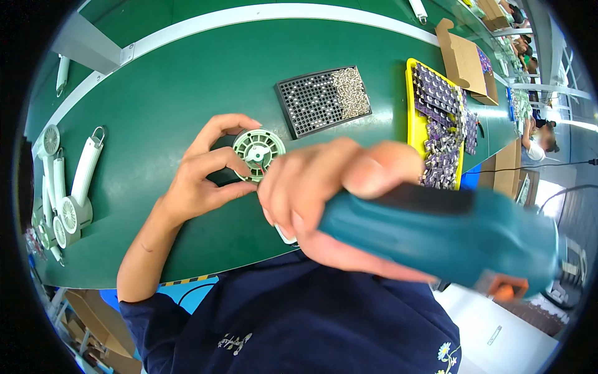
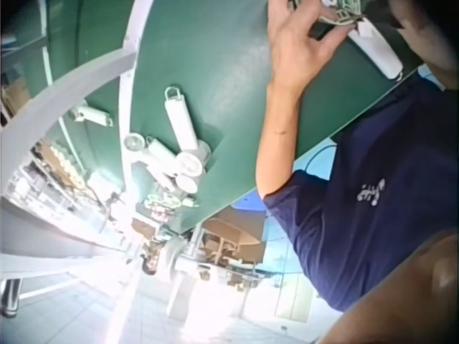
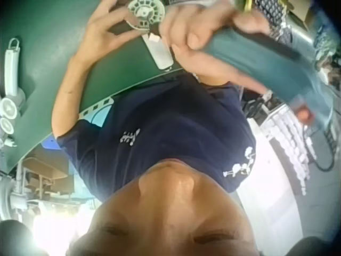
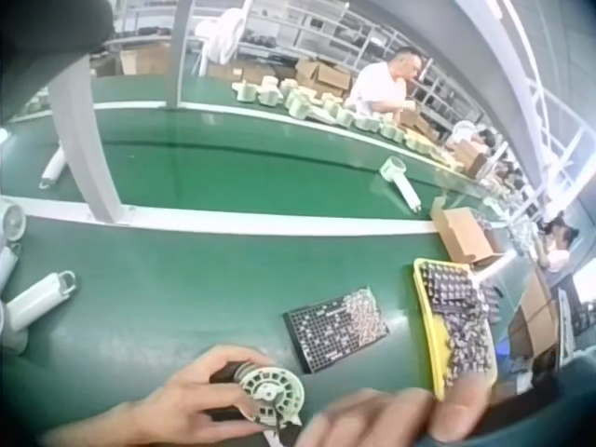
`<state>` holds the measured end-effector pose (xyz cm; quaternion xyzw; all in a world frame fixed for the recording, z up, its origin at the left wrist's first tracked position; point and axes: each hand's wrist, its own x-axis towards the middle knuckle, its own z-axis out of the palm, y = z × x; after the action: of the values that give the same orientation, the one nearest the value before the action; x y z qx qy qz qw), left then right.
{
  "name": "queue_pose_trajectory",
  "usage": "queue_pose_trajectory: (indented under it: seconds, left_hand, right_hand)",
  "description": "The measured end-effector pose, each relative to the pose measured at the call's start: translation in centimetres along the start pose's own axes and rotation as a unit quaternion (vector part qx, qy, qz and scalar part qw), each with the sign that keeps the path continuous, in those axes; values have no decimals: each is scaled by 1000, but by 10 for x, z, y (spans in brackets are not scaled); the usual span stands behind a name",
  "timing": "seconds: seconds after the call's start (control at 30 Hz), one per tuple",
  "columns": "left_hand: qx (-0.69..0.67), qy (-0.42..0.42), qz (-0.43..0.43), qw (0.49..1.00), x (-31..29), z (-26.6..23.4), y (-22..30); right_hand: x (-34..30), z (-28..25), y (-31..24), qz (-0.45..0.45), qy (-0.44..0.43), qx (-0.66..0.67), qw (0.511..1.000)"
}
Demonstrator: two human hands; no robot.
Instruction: Assembling small handheld portable fans using an electric screwdriver on a production line.
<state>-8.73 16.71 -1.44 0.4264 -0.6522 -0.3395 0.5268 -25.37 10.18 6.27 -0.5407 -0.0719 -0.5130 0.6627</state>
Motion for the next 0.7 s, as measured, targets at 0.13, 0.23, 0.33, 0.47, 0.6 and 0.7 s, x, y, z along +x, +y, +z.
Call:
queue_pose_trajectory:
  seconds: [0.13,0.23,0.33,0.47,0.6,0.7]
  left_hand:
    - [-7,7,-13,1000,2,1,1]
    - [-3,3,-5,1000,2,0,1]
    - [-3,1,-6,1000,2,0,0]
    - [-7,1,-16,1000,1,-1,1]
    - [-4,-6,-17,1000,3,-1,1]
    - [-18,-9,-29,999,4,-1,1]
  right_hand:
    - [6,-2,-12,12,-35,-22,999]
    - [0,-6,-6,31,-18,-18,999]
    - [-2,-2,-1,65,29,-1,997]
    - [-3,-3,7,51,42,-6,998]
    - [-1,-2,3,66,33,-15,997]
    - [1,0,5,75,24,-20,997]
